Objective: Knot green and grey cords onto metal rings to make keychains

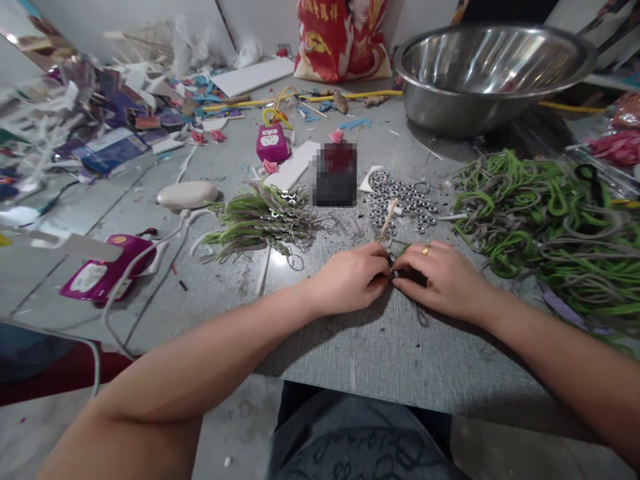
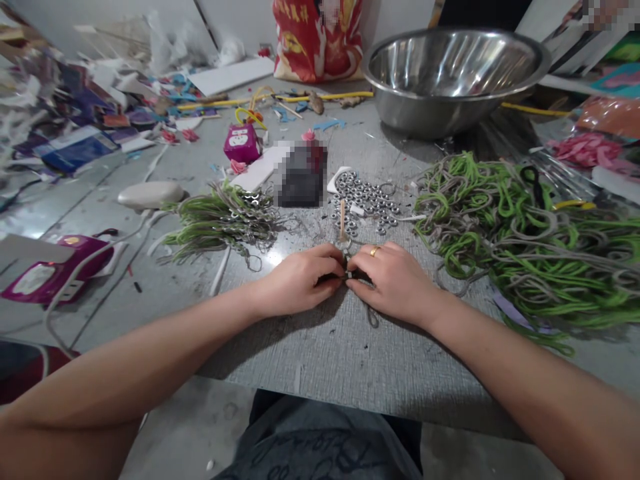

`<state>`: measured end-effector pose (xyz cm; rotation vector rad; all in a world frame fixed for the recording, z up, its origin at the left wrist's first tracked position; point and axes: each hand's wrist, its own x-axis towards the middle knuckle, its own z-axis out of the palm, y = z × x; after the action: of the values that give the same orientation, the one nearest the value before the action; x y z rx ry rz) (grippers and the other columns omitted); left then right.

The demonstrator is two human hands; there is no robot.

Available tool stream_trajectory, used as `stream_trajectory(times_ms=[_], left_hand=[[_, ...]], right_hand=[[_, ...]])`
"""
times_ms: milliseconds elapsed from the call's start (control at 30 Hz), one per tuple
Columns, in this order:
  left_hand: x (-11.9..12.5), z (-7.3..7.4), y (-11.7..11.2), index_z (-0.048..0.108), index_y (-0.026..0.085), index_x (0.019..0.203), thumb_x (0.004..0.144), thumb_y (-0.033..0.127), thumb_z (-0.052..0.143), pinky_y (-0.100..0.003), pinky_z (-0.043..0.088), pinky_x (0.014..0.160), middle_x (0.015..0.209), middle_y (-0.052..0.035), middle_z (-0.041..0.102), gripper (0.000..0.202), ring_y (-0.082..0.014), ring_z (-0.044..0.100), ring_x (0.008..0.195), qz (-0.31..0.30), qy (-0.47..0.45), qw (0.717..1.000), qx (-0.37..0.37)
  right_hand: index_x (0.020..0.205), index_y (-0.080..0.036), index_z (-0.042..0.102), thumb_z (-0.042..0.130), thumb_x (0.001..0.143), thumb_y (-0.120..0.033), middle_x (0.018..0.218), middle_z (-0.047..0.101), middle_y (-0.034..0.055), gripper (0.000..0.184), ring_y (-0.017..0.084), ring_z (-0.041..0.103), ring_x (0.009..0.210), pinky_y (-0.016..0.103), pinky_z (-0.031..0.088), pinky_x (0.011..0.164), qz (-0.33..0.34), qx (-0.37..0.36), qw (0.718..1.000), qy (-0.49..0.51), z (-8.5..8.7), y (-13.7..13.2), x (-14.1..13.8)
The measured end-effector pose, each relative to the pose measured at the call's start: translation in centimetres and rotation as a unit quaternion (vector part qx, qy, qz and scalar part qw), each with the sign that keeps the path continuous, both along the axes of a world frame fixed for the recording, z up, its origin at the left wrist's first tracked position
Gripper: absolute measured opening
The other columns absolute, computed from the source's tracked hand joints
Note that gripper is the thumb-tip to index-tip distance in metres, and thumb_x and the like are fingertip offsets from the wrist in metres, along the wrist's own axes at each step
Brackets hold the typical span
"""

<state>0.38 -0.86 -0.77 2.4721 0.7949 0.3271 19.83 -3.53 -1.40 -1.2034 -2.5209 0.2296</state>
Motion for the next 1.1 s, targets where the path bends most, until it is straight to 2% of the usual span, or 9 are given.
stream_trajectory(times_ms=[67, 233, 333, 433, 600, 800, 867, 1000, 1100], left_hand=[[0.0, 0.0, 0.1, 0.064, 0.013, 0.084, 0.080, 0.015, 0.045, -0.028, 0.051, 0.078, 0.094, -0.0069, 0.059, 0.019, -0.0149, 0.061, 0.084, 0.003, -0.004, 1.000, -0.008], [-0.1, -0.1, 0.1, 0.065, 0.013, 0.087, 0.079, 0.014, 0.048, -0.029, 0.051, 0.079, 0.095, -0.0069, 0.059, 0.019, -0.0160, 0.062, 0.086, 0.011, -0.008, 1.000, -0.006], [-0.1, -0.2, 0.2, 0.065, 0.013, 0.087, 0.079, 0.014, 0.049, -0.028, 0.051, 0.077, 0.095, -0.0070, 0.060, 0.018, -0.0157, 0.062, 0.084, 0.013, -0.011, 1.000, -0.001], [-0.1, -0.3, 0.2, 0.065, 0.013, 0.085, 0.079, 0.015, 0.049, -0.028, 0.051, 0.076, 0.094, -0.0068, 0.060, 0.017, -0.0155, 0.061, 0.084, 0.012, -0.011, 1.000, -0.002], [-0.2, -0.1, -0.1, 0.061, 0.011, 0.092, 0.078, 0.015, 0.048, -0.029, 0.050, 0.078, 0.093, -0.0079, 0.059, 0.019, -0.0160, 0.059, 0.085, 0.009, -0.029, 1.000, 0.002], [-1.0, 0.4, 0.2, 0.060, 0.009, 0.095, 0.073, 0.006, 0.045, -0.031, 0.046, 0.084, 0.092, -0.0084, 0.059, 0.027, -0.0170, 0.055, 0.089, -0.006, -0.022, 0.998, 0.062], [-1.2, 0.3, 0.5, 0.061, 0.012, 0.092, 0.075, 0.005, 0.044, -0.031, 0.046, 0.081, 0.090, -0.0070, 0.059, 0.025, -0.0168, 0.054, 0.085, -0.008, 0.007, 0.996, 0.085], [-1.4, 0.1, 0.9, 0.063, 0.015, 0.087, 0.084, 0.013, 0.043, -0.029, 0.045, 0.075, 0.084, -0.0051, 0.058, 0.020, -0.0163, 0.051, 0.079, -0.007, 0.052, 0.992, 0.117], [-1.3, -0.2, 1.1, 0.063, 0.015, 0.088, 0.085, 0.013, 0.044, -0.028, 0.044, 0.074, 0.083, -0.0048, 0.058, 0.019, -0.0162, 0.050, 0.077, 0.016, 0.070, 0.989, 0.132]], right_hand=[[0.082, -0.016, 0.058, 0.050, 0.085, -0.028, 0.076, 0.060, 0.0031, 0.014, 0.015, 0.053, 0.066, 0.030, 0.035, 0.065, 0.012, 0.020, 1.000, 0.009, 0.1, -0.1, 0.0], [0.074, -0.017, 0.064, 0.047, 0.087, -0.024, 0.068, 0.060, 0.0025, 0.023, 0.015, 0.052, 0.064, 0.030, 0.033, 0.063, 0.100, 0.097, 0.990, -0.001, 0.7, -0.5, -0.3], [0.074, -0.016, 0.067, 0.046, 0.088, -0.024, 0.062, 0.058, 0.0022, 0.026, 0.015, 0.048, 0.060, 0.031, 0.030, 0.061, 0.103, 0.149, 0.983, -0.041, 0.8, -0.8, -0.6], [0.074, -0.014, 0.068, 0.046, 0.088, -0.025, 0.058, 0.056, 0.0023, 0.028, 0.016, 0.047, 0.057, 0.032, 0.028, 0.059, 0.086, 0.172, 0.979, -0.067, 0.9, -1.1, -0.9], [0.071, -0.014, 0.068, 0.044, 0.088, -0.025, 0.059, 0.057, 0.0031, 0.032, 0.015, 0.047, 0.056, 0.031, 0.027, 0.059, 0.087, 0.123, 0.987, -0.062, 1.0, -1.3, -1.0], [0.074, -0.016, 0.069, 0.043, 0.089, -0.025, 0.056, 0.057, 0.0019, 0.031, 0.014, 0.046, 0.056, 0.031, 0.028, 0.059, 0.143, 0.066, 0.986, -0.050, 1.2, -1.3, -0.7], [0.075, -0.017, 0.069, 0.044, 0.088, -0.025, 0.062, 0.060, 0.0029, 0.030, 0.015, 0.047, 0.059, 0.031, 0.029, 0.060, 0.157, 0.057, 0.985, -0.052, 1.3, -1.4, -0.7], [0.073, -0.018, 0.068, 0.045, 0.087, -0.024, 0.090, 0.067, 0.0054, 0.027, 0.015, 0.049, 0.067, 0.032, 0.032, 0.063, 0.180, 0.056, 0.980, -0.056, 1.4, -1.6, -0.8], [0.072, -0.019, 0.067, 0.044, 0.087, -0.024, 0.091, 0.069, 0.0047, 0.028, 0.014, 0.049, 0.064, 0.032, 0.032, 0.063, 0.184, 0.054, 0.980, -0.052, 1.5, -1.7, -0.7]])
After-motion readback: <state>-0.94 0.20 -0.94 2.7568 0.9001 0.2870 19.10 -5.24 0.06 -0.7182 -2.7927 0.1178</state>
